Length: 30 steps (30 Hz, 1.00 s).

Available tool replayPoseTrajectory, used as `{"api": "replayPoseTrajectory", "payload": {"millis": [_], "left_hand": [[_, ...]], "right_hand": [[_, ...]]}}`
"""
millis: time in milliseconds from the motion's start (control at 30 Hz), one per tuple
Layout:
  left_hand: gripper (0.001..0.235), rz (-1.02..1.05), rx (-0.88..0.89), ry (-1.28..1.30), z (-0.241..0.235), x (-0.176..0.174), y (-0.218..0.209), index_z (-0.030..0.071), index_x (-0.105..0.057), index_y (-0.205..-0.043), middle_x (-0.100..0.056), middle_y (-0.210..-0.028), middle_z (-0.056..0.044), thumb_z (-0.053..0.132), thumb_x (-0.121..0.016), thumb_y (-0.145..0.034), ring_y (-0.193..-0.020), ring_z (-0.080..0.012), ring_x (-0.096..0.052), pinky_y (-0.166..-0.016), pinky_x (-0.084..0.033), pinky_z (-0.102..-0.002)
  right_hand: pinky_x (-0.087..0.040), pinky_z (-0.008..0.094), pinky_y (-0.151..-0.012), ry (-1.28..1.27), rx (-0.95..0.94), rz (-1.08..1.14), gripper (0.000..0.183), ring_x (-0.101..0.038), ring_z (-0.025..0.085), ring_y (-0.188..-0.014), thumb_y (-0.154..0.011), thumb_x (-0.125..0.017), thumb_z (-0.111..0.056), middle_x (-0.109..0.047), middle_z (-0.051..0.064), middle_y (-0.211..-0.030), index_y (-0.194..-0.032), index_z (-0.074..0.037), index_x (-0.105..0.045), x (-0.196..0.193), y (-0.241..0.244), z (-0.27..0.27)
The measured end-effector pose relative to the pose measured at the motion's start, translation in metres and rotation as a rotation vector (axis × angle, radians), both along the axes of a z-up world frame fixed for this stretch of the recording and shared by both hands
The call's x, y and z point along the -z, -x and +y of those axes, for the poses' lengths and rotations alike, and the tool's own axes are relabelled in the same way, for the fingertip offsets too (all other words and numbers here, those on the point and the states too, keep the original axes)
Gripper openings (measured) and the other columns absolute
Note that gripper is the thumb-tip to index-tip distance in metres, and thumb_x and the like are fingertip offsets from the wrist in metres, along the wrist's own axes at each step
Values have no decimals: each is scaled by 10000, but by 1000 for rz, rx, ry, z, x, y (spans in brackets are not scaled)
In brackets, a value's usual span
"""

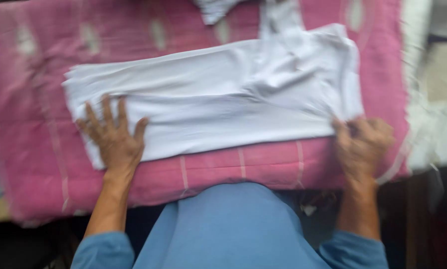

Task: Ironing and folding a white long-sleeved shirt on an ironing board.

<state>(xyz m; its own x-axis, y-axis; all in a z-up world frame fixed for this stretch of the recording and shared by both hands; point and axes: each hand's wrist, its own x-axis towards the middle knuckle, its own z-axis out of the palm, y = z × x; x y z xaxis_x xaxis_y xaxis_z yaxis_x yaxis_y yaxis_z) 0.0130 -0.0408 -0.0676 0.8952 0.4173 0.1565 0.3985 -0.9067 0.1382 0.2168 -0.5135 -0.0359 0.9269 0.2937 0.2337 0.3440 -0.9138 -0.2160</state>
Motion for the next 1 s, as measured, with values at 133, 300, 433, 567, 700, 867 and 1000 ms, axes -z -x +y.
{"api": "replayPoseTrajectory", "payload": {"millis": [133,300,433,567,700,867,1000], "left_hand": [[742,137,-89,5,31,-3,17,204,-271,-1669,-79,-1715,-41,638,-377,-1076,-1521,-449,68,-1159,85,-759],[664,-39,-169,21,40,6,36,161,-305,-1625,-215,-1696,-144,556,-368,-1095,-1521,-435,37,-1177,67,-746],[639,-49,-149,-4,10,-15,23,141,-260,-1623,-196,-1700,-112,518,-304,-1110,-1546,-395,4,-1239,98,-632],[706,3,162,192,-19,-10,3,109,-326,-1618,-200,-1694,-115,534,-453,-1068,-1566,-337,-76,-1281,-16,-559],[938,65,221,222,-20,-1,-8,-19,-243,-1638,-144,-1702,-212,649,-452,-1014,-1557,-386,-25,-1243,31,-595],[1114,150,242,193,-23,-3,-10,-2,-118,-1657,-20,-1710,-206,792,-417,-936,-1549,-339,74,-1239,71,-632],[1175,133,232,219,-24,-5,-12,-37,-143,-1642,-58,-1701,-263,818,-406,-881,-1541,-354,63,-1214,78,-643]], "right_hand": [[-420,404,-848,161,-51,-25,405,-466,219,-809,-1042,-945,-397,-560,87,-838,-941,-38,-786,37,-10,-39],[-507,395,-809,124,-17,1,309,-584,282,-914,-1147,-941,-293,-634,194,-1020,-1050,-20,-832,31,-2,-39],[-555,472,-903,62,-95,-280,323,-653,293,-982,-1275,-921,-170,-696,159,-1087,-1086,23,-743,34,7,-12],[-452,457,-1001,-2,-199,-254,142,-604,303,-1006,-971,-848,-41,-693,164,-1073,-1091,2,-782,6,23,26],[-309,661,-1180,-183,77,-125,101,-532,288,-850,-953,-825,-43,-599,148,-911,-995,22,-759,-6,23,-7],[-493,384,-760,-243,98,-134,204,-537,234,-851,-962,-803,-191,-598,103,-887,-975,7,-758,-14,25,-7],[-428,375,-767,-122,49,-29,174,-476,214,-827,-905,-832,-220,-544,76,-853,-906,-53,-782,9,12,1]]}}
